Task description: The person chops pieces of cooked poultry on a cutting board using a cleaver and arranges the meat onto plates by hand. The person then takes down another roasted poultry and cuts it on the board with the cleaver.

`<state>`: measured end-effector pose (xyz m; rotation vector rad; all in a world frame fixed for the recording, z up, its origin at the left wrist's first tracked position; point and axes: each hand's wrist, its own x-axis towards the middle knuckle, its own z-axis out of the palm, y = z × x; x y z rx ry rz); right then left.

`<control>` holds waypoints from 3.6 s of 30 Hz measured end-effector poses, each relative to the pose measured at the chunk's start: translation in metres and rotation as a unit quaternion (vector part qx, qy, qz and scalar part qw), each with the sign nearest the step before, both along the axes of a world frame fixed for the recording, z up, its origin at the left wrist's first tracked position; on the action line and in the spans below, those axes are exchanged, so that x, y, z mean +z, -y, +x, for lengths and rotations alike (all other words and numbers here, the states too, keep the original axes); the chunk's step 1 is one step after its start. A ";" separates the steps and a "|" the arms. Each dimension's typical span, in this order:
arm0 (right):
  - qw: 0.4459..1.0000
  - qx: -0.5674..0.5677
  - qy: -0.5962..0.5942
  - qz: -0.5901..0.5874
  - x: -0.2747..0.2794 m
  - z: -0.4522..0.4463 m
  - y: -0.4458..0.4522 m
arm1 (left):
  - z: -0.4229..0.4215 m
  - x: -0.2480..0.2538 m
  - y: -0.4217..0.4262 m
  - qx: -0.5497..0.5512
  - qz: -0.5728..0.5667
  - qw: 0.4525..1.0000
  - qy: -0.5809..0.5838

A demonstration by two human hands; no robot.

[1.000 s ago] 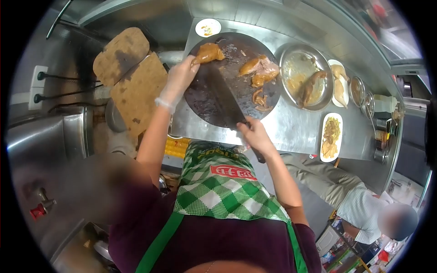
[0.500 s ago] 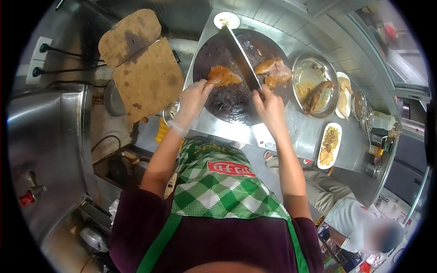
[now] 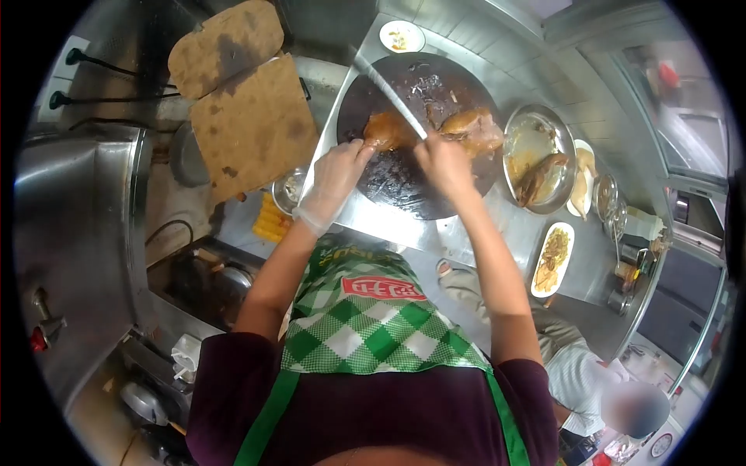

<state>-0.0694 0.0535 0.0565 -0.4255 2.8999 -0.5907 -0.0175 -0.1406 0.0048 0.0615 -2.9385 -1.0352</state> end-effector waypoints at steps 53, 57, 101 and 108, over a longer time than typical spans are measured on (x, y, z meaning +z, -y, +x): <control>0.999 -0.006 0.039 -0.009 0.002 -0.011 0.015 | -0.007 -0.012 0.004 -0.031 -0.043 0.998 0.030; 0.989 -0.016 -0.043 -0.142 0.044 -0.002 0.016 | -0.009 -0.009 0.004 -0.027 -0.073 0.997 0.029; 0.980 -0.029 -0.052 -0.190 0.068 0.022 0.018 | 0.021 -0.020 0.011 0.035 -0.097 0.995 0.005; 1.000 -0.005 0.028 0.010 -0.003 0.007 0.030 | 0.023 -0.026 0.011 0.013 -0.137 0.989 -0.055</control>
